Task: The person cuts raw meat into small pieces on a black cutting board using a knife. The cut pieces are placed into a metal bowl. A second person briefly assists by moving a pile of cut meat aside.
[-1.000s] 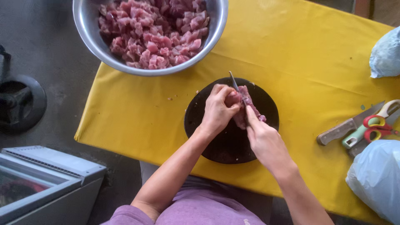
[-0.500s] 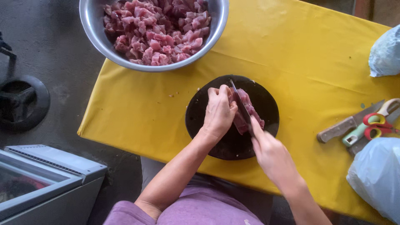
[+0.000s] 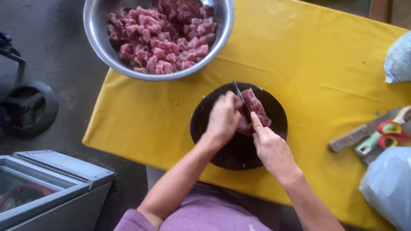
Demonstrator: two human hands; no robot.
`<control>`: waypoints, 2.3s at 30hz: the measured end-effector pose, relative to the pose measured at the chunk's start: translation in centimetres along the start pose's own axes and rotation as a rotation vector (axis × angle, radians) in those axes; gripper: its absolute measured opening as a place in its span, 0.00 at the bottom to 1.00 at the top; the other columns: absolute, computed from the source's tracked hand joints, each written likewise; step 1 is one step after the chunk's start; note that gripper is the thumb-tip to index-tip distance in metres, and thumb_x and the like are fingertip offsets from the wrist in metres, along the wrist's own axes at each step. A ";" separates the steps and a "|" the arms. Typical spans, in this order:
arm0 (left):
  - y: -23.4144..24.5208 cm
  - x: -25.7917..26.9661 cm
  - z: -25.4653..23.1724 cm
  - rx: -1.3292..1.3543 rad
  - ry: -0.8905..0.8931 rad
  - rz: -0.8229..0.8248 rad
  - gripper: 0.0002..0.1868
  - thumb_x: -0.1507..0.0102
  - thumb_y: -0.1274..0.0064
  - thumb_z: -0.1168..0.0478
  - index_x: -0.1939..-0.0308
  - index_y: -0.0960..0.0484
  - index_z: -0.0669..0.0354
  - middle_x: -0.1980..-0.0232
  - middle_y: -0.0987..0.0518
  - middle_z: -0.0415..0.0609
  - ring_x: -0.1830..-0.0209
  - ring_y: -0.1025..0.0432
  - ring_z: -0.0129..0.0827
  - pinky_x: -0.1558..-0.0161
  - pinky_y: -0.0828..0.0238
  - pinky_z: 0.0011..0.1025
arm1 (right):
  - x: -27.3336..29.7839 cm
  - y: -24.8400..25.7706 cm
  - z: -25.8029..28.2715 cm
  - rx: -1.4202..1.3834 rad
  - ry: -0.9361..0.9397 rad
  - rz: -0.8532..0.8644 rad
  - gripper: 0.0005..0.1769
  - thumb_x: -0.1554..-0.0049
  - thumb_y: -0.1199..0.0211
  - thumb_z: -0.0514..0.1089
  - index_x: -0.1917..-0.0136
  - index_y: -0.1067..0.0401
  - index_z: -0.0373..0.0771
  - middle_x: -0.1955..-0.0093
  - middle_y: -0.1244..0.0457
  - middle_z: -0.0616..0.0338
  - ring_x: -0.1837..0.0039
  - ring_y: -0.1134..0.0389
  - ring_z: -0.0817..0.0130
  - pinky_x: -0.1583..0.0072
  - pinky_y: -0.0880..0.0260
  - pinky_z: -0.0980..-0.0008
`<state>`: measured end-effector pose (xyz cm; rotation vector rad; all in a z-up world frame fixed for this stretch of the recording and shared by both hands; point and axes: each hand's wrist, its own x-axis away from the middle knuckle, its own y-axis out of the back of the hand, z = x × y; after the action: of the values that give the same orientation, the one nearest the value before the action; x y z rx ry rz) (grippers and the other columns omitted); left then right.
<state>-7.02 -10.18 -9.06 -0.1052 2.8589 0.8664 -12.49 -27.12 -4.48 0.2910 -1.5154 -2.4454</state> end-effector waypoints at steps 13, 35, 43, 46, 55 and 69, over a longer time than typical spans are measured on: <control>6.3 -3.0 -0.4 0.782 0.202 0.116 0.14 0.38 0.49 0.76 0.50 0.28 0.61 0.59 0.15 0.53 0.64 0.20 0.33 0.66 0.22 0.25 | 10.8 3.9 0.1 -0.228 -0.212 0.142 0.36 0.44 0.39 0.38 0.24 0.40 0.45 0.53 0.32 0.38 0.54 0.28 0.44 0.52 0.28 0.54; 4.9 2.9 1.3 0.007 -0.150 0.057 0.36 0.49 0.33 0.66 0.37 0.28 0.67 0.35 0.30 0.60 0.36 0.36 0.57 0.33 0.36 0.43 | 6.1 2.2 6.2 -0.231 -0.218 0.086 0.35 0.42 0.41 0.38 0.23 0.42 0.42 0.48 0.32 0.36 0.51 0.29 0.39 0.51 0.29 0.53; 5.2 2.5 1.5 0.050 -0.128 0.055 0.33 0.48 0.34 0.67 0.39 0.26 0.66 0.36 0.28 0.57 0.40 0.33 0.54 0.36 0.33 0.41 | 4.7 1.1 5.5 -0.304 -0.207 0.091 0.34 0.42 0.40 0.36 0.23 0.42 0.40 0.48 0.32 0.37 0.50 0.28 0.41 0.51 0.28 0.54; 5.1 2.3 1.8 0.064 -0.125 0.069 0.30 0.48 0.34 0.68 0.41 0.24 0.65 0.38 0.26 0.55 0.42 0.31 0.52 0.39 0.31 0.40 | 3.0 0.2 5.0 -0.261 -0.188 0.121 0.36 0.43 0.41 0.36 0.22 0.43 0.39 0.51 0.32 0.37 0.52 0.30 0.40 0.51 0.31 0.51; 4.2 2.3 1.3 0.088 -0.138 0.010 0.24 0.44 0.38 0.71 0.44 0.22 0.57 0.44 0.26 0.53 0.46 0.31 0.49 0.44 0.30 0.40 | 1.0 -1.0 4.8 -0.294 -0.069 0.046 0.35 0.42 0.43 0.35 0.22 0.44 0.35 0.51 0.33 0.33 0.49 0.30 0.37 0.49 0.30 0.49; 6.8 2.7 2.4 -0.152 -0.327 0.150 0.14 0.45 0.35 0.62 0.57 0.19 0.53 0.46 0.28 0.56 0.45 0.34 0.56 0.46 0.32 0.46 | 18.3 -0.2 0.8 -0.224 -0.188 0.175 0.37 0.46 0.39 0.38 0.24 0.41 0.47 0.48 0.30 0.42 0.45 0.26 0.47 0.44 0.28 0.56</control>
<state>-10.14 -3.25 -7.71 0.2169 2.5193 1.0219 -30.12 -32.11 -5.03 -0.1120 -1.2562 -2.5253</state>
